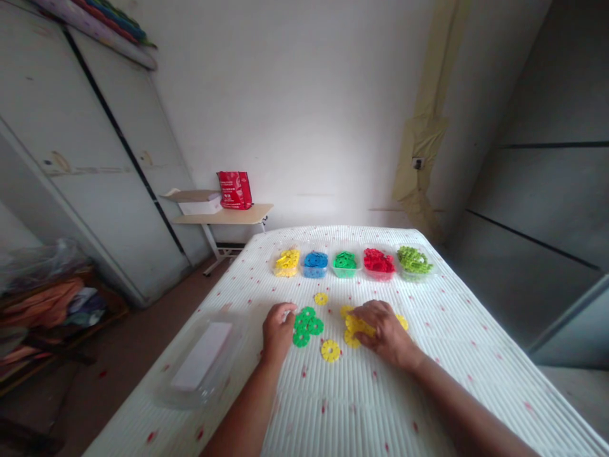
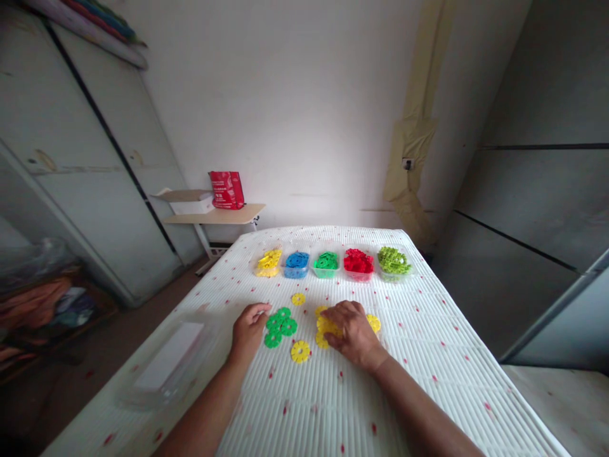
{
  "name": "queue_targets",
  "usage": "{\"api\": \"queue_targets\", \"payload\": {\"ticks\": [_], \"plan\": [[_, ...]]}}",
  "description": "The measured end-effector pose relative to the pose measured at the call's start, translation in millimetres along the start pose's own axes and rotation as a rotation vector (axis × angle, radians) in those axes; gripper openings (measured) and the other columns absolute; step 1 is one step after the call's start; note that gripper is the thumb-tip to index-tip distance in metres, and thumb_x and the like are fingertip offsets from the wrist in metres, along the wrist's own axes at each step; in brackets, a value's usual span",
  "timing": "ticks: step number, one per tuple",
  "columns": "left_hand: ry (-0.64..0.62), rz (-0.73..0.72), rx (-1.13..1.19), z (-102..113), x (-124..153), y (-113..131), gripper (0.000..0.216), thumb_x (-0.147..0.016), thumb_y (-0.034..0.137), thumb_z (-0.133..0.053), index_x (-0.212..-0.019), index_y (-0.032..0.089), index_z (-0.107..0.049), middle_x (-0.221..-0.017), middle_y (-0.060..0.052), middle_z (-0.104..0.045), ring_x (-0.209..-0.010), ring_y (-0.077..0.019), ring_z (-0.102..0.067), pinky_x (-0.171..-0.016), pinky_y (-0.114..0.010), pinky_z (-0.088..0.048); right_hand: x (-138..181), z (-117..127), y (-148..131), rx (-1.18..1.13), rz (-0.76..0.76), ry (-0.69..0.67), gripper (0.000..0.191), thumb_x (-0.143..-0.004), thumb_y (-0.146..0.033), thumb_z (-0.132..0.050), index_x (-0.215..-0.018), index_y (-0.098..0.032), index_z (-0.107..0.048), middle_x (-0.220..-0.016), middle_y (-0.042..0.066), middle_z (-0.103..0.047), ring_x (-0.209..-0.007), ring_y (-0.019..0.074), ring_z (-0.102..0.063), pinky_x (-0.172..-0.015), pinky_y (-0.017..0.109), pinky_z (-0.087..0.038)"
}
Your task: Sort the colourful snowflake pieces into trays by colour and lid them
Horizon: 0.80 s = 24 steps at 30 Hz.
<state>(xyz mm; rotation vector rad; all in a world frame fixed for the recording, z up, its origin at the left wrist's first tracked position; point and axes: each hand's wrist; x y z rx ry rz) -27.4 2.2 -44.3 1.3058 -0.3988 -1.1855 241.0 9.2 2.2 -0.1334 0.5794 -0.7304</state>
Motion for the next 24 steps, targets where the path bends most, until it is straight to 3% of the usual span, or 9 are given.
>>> {"api": "queue_targets", "payload": {"ticks": [6,11,17,24], "plan": [[-0.003,-0.008,-0.007,0,0,-1,0.017,-0.069,0.022,-0.051,-0.077,0.018,-0.066,-0.084,-0.006,-0.068,-0.086,-0.0196,-0.063,-0.080,-0.033,-0.049,6,2,4,0.013,0.008,-0.049,0.034,-0.076,-0.025,-0.057,-0.109,-0.021,-0.059,-0.099,0.007,-0.065,-0.093,0.0225,-0.056,-0.083,0.039,-0.040],[-0.012,-0.007,-0.027,0,0,-2,0.018,-0.071,0.023,-0.050,-0.078,0.018,-0.066,-0.086,-0.006,-0.068,-0.087,-0.0194,-0.063,-0.080,-0.033,-0.049,2,-5,-6,0.102,0.083,-0.198,0.024,-0.076,-0.020,-0.054,-0.099,-0.023,-0.061,-0.092,0.005,-0.066,-0.089,0.0208,-0.055,-0.080,0.036,-0.037],[-0.016,-0.011,-0.030,0,0,-1,0.019,-0.071,0.024,-0.049,-0.078,0.017,-0.065,-0.086,-0.007,-0.068,-0.087,-0.0197,-0.063,-0.081,-0.034,-0.049,-1,-4,-8,0.178,0.139,-0.229,0.020,-0.080,-0.021,-0.050,-0.099,-0.021,-0.059,-0.089,0.006,-0.065,-0.087,0.0198,-0.052,-0.079,0.034,-0.032],[0.012,0.075,0.058,0,0,1,0.020,-0.068,0.025,-0.051,-0.078,0.017,-0.066,-0.085,-0.007,-0.069,-0.084,-0.0199,-0.063,-0.078,-0.033,-0.049,-9,0,-19,0.269,0.162,-0.268,0.011,-0.080,-0.024,-0.050,-0.074,-0.018,-0.057,-0.077,0.005,-0.062,-0.076,0.0180,-0.049,-0.071,0.033,-0.030]]}}
Point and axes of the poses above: each hand's wrist, its own x-axis away from the middle knuckle, its own z-axis out of the back of the hand, y = z × x
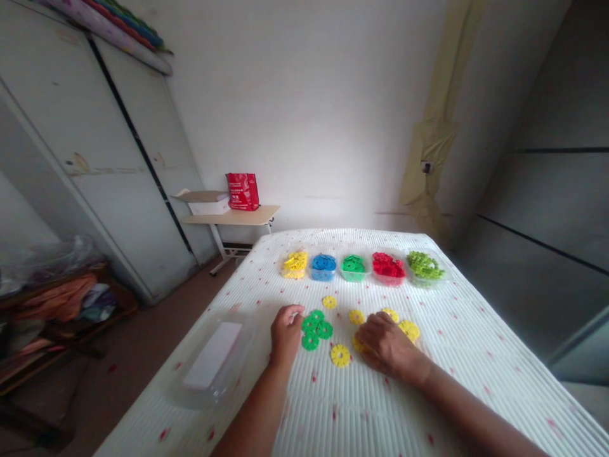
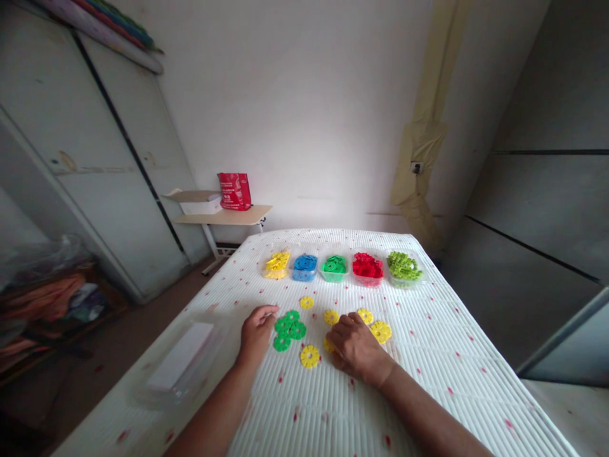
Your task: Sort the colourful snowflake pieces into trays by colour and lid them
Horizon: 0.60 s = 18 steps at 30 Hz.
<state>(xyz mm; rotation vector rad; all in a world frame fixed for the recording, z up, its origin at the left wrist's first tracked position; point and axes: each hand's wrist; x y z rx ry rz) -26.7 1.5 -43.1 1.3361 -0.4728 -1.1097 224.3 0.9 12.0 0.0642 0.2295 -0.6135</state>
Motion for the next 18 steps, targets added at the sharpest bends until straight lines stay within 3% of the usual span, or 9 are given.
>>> {"api": "queue_targets", "payload": {"ticks": [4,7,14,18], "plan": [[0.010,0.051,0.054,0,0,0,0.020,-0.068,0.024,-0.051,-0.079,0.016,-0.066,-0.085,-0.007,-0.069,-0.084,-0.0197,-0.064,-0.081,-0.033,-0.048,-21,7,0,-0.031,0.059,0.130,0.014,-0.080,-0.024,-0.050,-0.087,-0.017,-0.060,-0.080,0.006,-0.063,-0.080,0.0187,-0.049,-0.077,0.035,-0.031],[0.010,0.068,0.083,1,1,2,0.020,-0.069,0.023,-0.052,-0.081,0.016,-0.066,-0.086,-0.007,-0.069,-0.084,-0.0186,-0.064,-0.081,-0.031,-0.048,-58,16,-2,-0.021,0.073,0.231,0.019,-0.082,-0.025,-0.051,-0.097,-0.017,-0.061,-0.087,0.007,-0.064,-0.087,0.0201,-0.050,-0.082,0.037,-0.031],[0.007,0.035,0.039,5,0,6,0.019,-0.070,0.018,-0.049,-0.080,0.016,-0.065,-0.086,-0.006,-0.068,-0.084,-0.0166,-0.063,-0.079,-0.028,-0.048,-172,33,0,0.120,-0.025,0.294,0.032,-0.088,-0.034,-0.052,-0.114,-0.017,-0.054,-0.115,0.008,-0.056,-0.098,0.0196,-0.056,-0.083,0.041,-0.047],[0.004,0.032,0.019,6,0,4,0.021,-0.070,0.015,-0.047,-0.081,0.016,-0.064,-0.087,-0.006,-0.068,-0.086,-0.0164,-0.062,-0.081,-0.029,-0.047,-197,29,5,0.134,-0.036,0.326,0.034,-0.088,-0.033,-0.053,-0.117,-0.016,-0.052,-0.116,0.007,-0.055,-0.097,0.0192,-0.057,-0.081,0.040,-0.049]]}}
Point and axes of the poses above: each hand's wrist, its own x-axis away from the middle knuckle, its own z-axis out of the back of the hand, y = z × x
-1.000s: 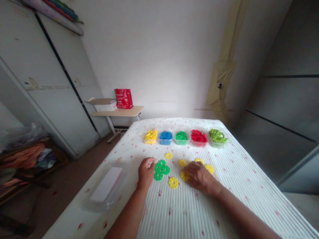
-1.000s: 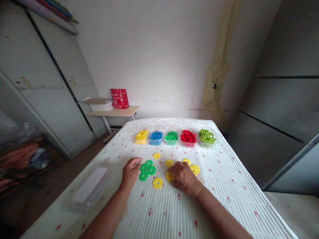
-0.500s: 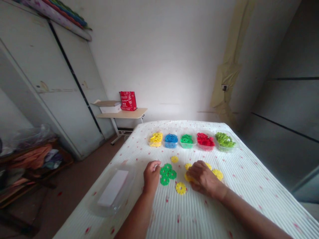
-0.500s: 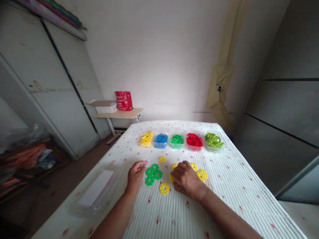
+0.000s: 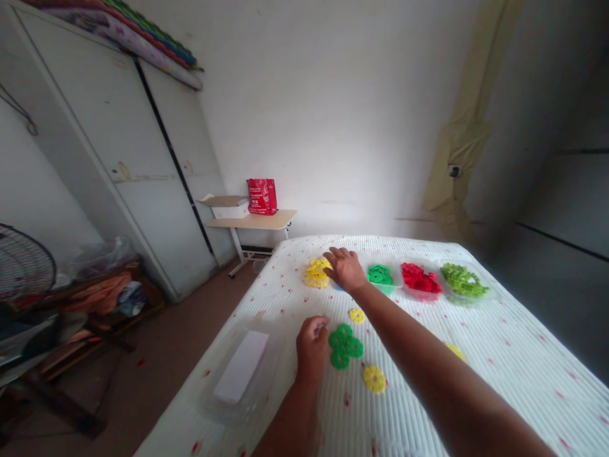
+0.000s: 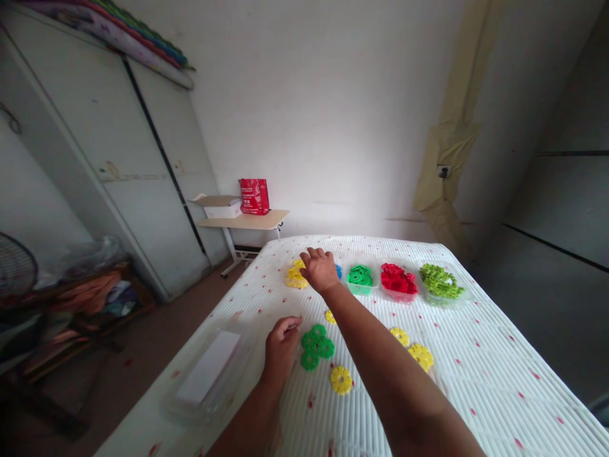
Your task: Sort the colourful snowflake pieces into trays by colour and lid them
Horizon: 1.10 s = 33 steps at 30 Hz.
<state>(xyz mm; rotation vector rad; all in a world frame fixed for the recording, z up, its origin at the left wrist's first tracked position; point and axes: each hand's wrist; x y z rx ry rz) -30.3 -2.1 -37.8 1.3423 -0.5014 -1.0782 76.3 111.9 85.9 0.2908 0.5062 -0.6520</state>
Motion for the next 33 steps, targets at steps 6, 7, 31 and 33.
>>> {"api": "queue_targets", "payload": {"ticks": [6,7,31,33], "plan": [[-0.046,-0.037,0.007,0,0,-6,0.019,-0.072,0.016,-0.047,-0.082,0.017,-0.064,-0.088,-0.006,-0.067,-0.087,-0.0161,-0.062,-0.079,-0.028,-0.047,44,-5,8,0.014,-0.001,0.026,0.032,-0.088,-0.034,-0.052,-0.116,-0.017,-0.052,-0.116,0.007,-0.055,-0.097,0.0186,-0.057,-0.081,0.040,-0.049],[-0.051,-0.040,0.001,0,0,-6,0.019,-0.072,0.016,-0.047,-0.082,0.017,-0.064,-0.088,-0.006,-0.067,-0.087,-0.0162,-0.062,-0.079,-0.028,-0.048,58,-3,12,0.015,-0.003,0.026,0.031,-0.088,-0.034,-0.052,-0.114,-0.016,-0.054,-0.114,0.008,-0.056,-0.095,0.0183,-0.057,-0.081,0.039,-0.049],[-0.171,-0.213,-0.556,2,5,8,0.022,-0.070,0.004,-0.052,-0.078,0.018,-0.067,-0.085,-0.004,-0.066,-0.087,-0.0158,-0.056,-0.085,-0.030,-0.042,171,8,-11,-0.288,-0.076,-0.050,0.024,-0.089,-0.024,-0.041,-0.098,-0.019,-0.062,-0.092,0.008,-0.067,-0.084,0.0180,-0.059,-0.077,0.031,-0.047],[-0.210,-0.217,-0.598,2,5,8,0.020,-0.070,0.006,-0.055,-0.077,0.019,-0.068,-0.085,-0.004,-0.065,-0.088,-0.0163,-0.055,-0.084,-0.029,-0.042,163,4,-22,-0.316,-0.070,-0.119,0.022,-0.087,-0.025,-0.046,-0.102,-0.019,-0.061,-0.099,0.009,-0.066,-0.091,0.0188,-0.058,-0.081,0.031,-0.046]]}}
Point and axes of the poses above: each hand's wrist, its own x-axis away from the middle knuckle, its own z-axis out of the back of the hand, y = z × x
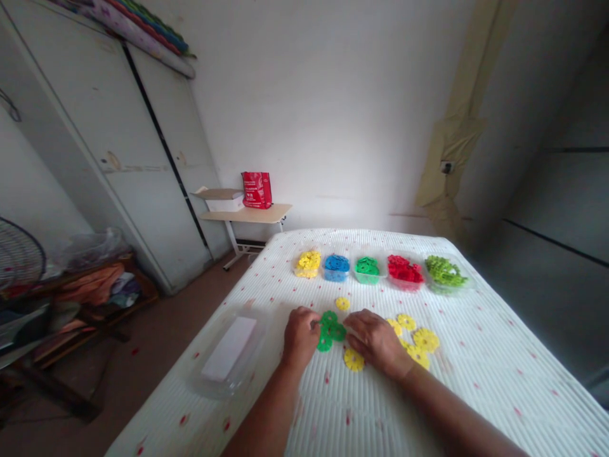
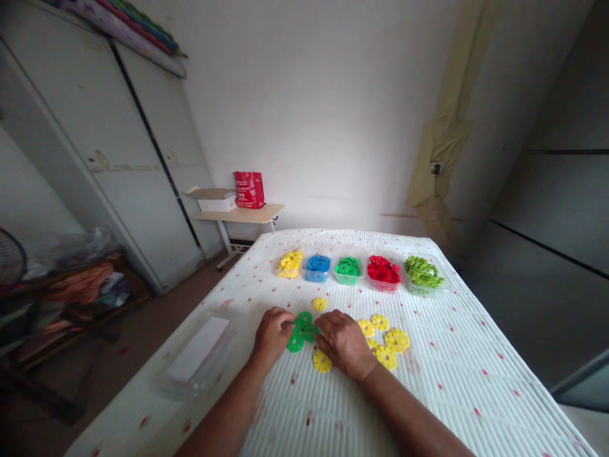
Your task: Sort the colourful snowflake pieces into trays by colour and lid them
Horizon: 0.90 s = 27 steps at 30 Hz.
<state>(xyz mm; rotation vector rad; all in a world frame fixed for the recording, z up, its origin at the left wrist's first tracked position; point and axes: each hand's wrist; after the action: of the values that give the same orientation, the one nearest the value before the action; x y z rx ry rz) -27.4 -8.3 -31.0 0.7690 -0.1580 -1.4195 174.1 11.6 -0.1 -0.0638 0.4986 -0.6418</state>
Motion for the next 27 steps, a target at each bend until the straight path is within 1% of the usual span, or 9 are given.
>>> {"api": "queue_targets", "payload": {"ticks": [4,7,9,12,15,19,22,24,27], "plan": [[-0.048,-0.036,-0.068,2,1,0,0.020,-0.070,0.009,-0.057,-0.082,0.019,-0.070,-0.087,-0.005,-0.064,-0.090,-0.0180,-0.054,-0.084,-0.030,-0.041,-16,-13,-11,0.067,-0.076,-0.165,0.026,-0.079,-0.028,-0.057,-0.103,-0.019,-0.060,-0.105,0.009,-0.063,-0.096,0.0216,-0.055,-0.082,0.032,-0.043],[-0.078,-0.059,-0.105,4,2,3,0.029,-0.072,0.009,-0.054,-0.094,0.021,-0.069,-0.092,-0.006,-0.064,-0.093,-0.0187,-0.053,-0.087,-0.031,-0.039,-25,-17,-15,0.127,-0.121,-0.259,0.020,-0.080,-0.028,-0.056,-0.098,-0.019,-0.060,-0.097,0.008,-0.064,-0.093,0.0207,-0.056,-0.077,0.030,-0.042],[-0.099,-0.069,-0.143,5,2,5,0.033,-0.073,0.008,-0.051,-0.099,0.021,-0.067,-0.094,-0.007,-0.063,-0.094,-0.0196,-0.053,-0.088,-0.032,-0.039,-29,-16,-17,0.157,-0.134,-0.281,0.016,-0.082,-0.026,-0.053,-0.094,-0.019,-0.060,-0.094,0.007,-0.064,-0.090,0.0198,-0.057,-0.075,0.028,-0.041],[-0.122,-0.065,-0.194,8,3,10,0.034,-0.074,0.008,-0.048,-0.099,0.021,-0.067,-0.094,-0.008,-0.063,-0.094,-0.0207,-0.053,-0.088,-0.033,-0.038,-31,-12,-18,0.188,-0.127,-0.301,0.016,-0.082,-0.025,-0.051,-0.092,-0.018,-0.061,-0.092,0.007,-0.065,-0.087,0.0193,-0.058,-0.074,0.028,-0.040],[-0.134,-0.046,-0.200,11,4,13,0.032,-0.074,0.008,-0.049,-0.097,0.021,-0.068,-0.094,-0.007,-0.062,-0.094,-0.0205,-0.052,-0.088,-0.032,-0.038,-29,-7,-12,0.172,-0.131,-0.301,0.019,-0.080,-0.024,-0.053,-0.096,-0.019,-0.062,-0.094,0.007,-0.066,-0.089,0.0192,-0.059,-0.076,0.029,-0.040],[-0.130,-0.025,-0.151,15,5,11,0.029,-0.070,0.006,-0.052,-0.089,0.020,-0.068,-0.095,-0.006,-0.063,-0.094,-0.0194,-0.052,-0.088,-0.030,-0.038,-29,-1,3,0.094,-0.155,-0.176,0.027,-0.079,-0.020,-0.053,-0.105,-0.019,-0.061,-0.105,0.007,-0.066,-0.097,0.0197,-0.058,-0.083,0.031,-0.042],[-0.119,0.005,-0.110,17,5,8,0.025,-0.067,0.005,-0.053,-0.080,0.019,-0.068,-0.092,-0.006,-0.063,-0.093,-0.0190,-0.052,-0.085,-0.029,-0.039,-35,0,7,0.022,-0.104,-0.105,0.030,-0.078,-0.017,-0.052,-0.108,-0.019,-0.060,-0.108,0.007,-0.065,-0.100,0.0189,-0.057,-0.085,0.030,-0.043],[-0.111,0.016,-0.094,17,6,7,0.023,-0.066,0.004,-0.054,-0.077,0.019,-0.067,-0.090,-0.006,-0.062,-0.092,-0.0189,-0.052,-0.085,-0.029,-0.039,-41,-3,3,-0.009,-0.058,-0.120,0.030,-0.078,-0.016,-0.052,-0.107,-0.020,-0.059,-0.107,0.006,-0.065,-0.098,0.0175,-0.057,-0.085,0.028,-0.043],[-0.103,0.021,-0.096,17,6,7,0.021,-0.066,0.005,-0.054,-0.074,0.019,-0.067,-0.088,-0.005,-0.062,-0.091,-0.0192,-0.052,-0.084,-0.030,-0.039,-50,-13,-4,0.028,-0.037,-0.213,0.023,-0.078,-0.019,-0.054,-0.100,-0.020,-0.061,-0.100,0.005,-0.066,-0.095,0.0169,-0.057,-0.081,0.025,-0.043]]}}
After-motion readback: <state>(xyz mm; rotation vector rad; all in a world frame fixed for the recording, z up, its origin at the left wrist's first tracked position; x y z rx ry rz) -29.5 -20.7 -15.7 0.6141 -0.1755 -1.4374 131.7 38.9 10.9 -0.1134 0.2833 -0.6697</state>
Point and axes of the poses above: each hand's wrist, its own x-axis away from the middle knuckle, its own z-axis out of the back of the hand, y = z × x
